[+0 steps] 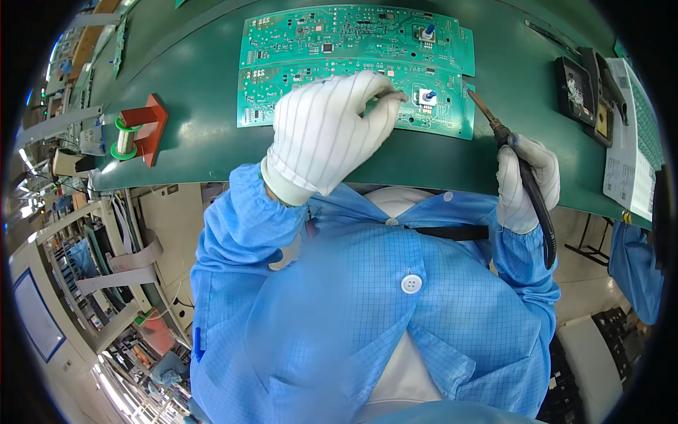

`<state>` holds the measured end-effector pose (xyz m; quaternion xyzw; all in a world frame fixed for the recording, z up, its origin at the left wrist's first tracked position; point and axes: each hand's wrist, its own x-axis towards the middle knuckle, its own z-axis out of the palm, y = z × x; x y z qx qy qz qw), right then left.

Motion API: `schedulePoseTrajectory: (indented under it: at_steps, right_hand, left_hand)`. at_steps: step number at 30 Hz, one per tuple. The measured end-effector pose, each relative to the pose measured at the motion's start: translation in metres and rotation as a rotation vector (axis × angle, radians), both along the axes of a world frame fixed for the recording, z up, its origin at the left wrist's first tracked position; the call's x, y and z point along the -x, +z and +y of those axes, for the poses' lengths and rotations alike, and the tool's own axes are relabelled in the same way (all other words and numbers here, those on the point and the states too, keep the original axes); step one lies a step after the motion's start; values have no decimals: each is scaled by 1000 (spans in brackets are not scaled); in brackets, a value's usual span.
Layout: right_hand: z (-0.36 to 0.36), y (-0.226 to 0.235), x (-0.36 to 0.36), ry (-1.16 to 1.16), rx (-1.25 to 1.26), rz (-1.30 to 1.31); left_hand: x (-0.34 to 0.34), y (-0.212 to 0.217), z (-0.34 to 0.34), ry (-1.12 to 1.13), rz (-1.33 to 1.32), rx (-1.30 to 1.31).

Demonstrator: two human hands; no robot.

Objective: Soldering electronic components onto printed circuit boards at an industrial assembly station.

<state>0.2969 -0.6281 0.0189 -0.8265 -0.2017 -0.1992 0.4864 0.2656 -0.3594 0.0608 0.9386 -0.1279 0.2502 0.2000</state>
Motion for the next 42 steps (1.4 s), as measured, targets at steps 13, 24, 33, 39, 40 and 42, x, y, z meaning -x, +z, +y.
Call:
schedulePoseTrajectory:
  at_steps: [13, 24, 33, 39, 40, 42]
  right_hand:
    - [0, 6, -5, 98, 82, -150]
    - [-21, 15, -2, 121, -274, 391]
    - [-33, 20, -25, 499, -56, 308]
    - [-33, 22, -26, 513, 9, 248]
    - [-33, 23, -26, 509, 19, 248]
    - [-33, 24, -25, 503, 29, 249]
  left_hand:
    - [-2, -12, 2, 20, 83, -66]
    - [-1, -9, -16, 107, 38, -368]
    - [-14, -9, -3, -30, 178, -264]
    - [-17, -7, -1, -103, 214, -230]
    - [-18, -7, -1, -109, 224, -226]
    - [-18, -6, -1, -116, 234, -221]
